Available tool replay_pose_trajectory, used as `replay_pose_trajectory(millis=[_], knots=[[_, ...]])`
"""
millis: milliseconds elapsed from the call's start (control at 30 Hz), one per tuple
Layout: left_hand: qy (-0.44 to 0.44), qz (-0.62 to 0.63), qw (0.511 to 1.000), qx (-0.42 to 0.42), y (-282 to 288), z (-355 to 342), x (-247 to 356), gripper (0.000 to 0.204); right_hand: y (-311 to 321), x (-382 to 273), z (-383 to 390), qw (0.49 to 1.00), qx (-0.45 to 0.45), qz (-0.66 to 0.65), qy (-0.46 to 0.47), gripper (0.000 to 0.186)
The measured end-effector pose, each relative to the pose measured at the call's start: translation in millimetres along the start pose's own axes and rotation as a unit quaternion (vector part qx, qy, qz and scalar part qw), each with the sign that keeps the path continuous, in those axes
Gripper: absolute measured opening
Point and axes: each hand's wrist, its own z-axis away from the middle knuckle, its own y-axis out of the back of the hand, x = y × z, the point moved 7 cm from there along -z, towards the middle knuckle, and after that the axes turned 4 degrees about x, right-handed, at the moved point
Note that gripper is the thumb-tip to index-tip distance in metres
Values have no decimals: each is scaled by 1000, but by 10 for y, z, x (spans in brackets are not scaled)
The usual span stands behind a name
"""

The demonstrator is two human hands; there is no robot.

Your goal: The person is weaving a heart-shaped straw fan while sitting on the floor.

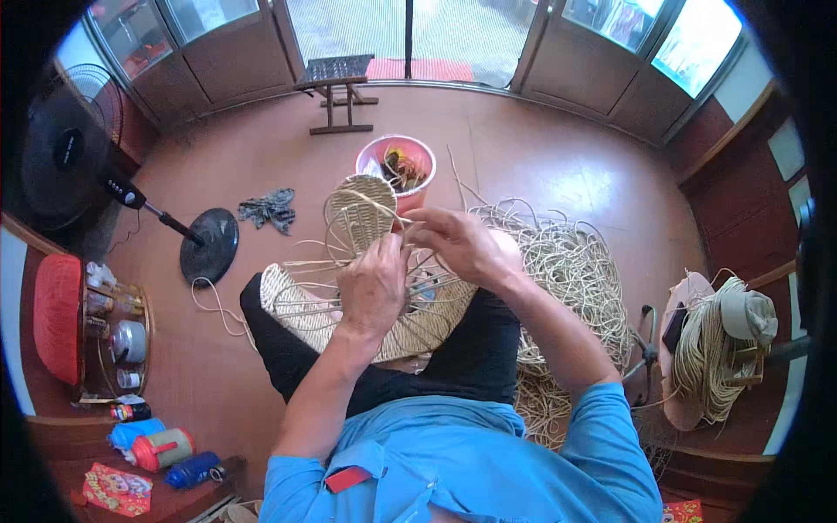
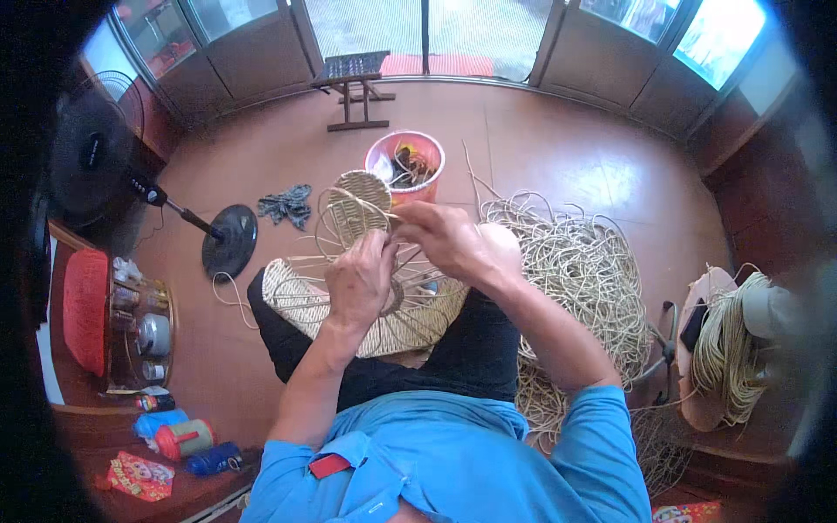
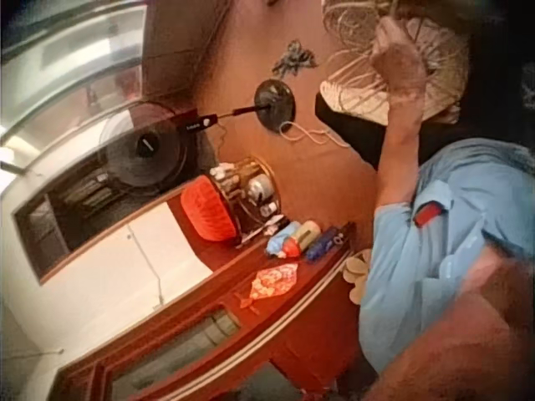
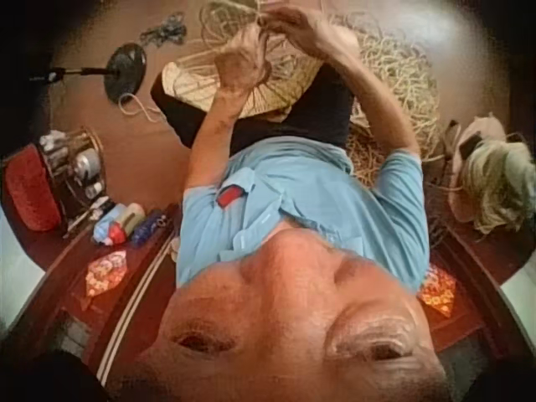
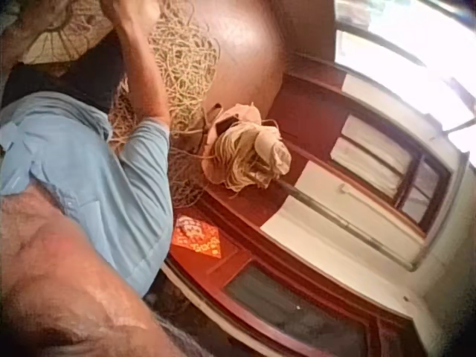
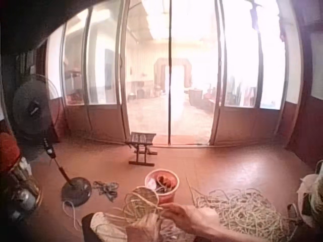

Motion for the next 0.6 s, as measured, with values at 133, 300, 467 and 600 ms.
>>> replay_pose_trajectory(millis=[133, 300, 467, 600], knots=[[13, -7, 1000, -7, 52, 25, -54, 13, 801, 1300, 224, 949, 129, -252, -138, 39], [-15, -1, 1000, -2, 12, -122, 54, 13, 3012, 4274, 2947, 743, 504, -252, -361, 45], [-22, 10, 1000, 9, 67, -104, 23, 13, 3106, 4482, 4699, 728, 494, -202, -430, 45], [-10, 3, 1000, 3, 138, -53, -2, 11, 1897, 4272, 6425, 703, 479, -177, -495, 46]])
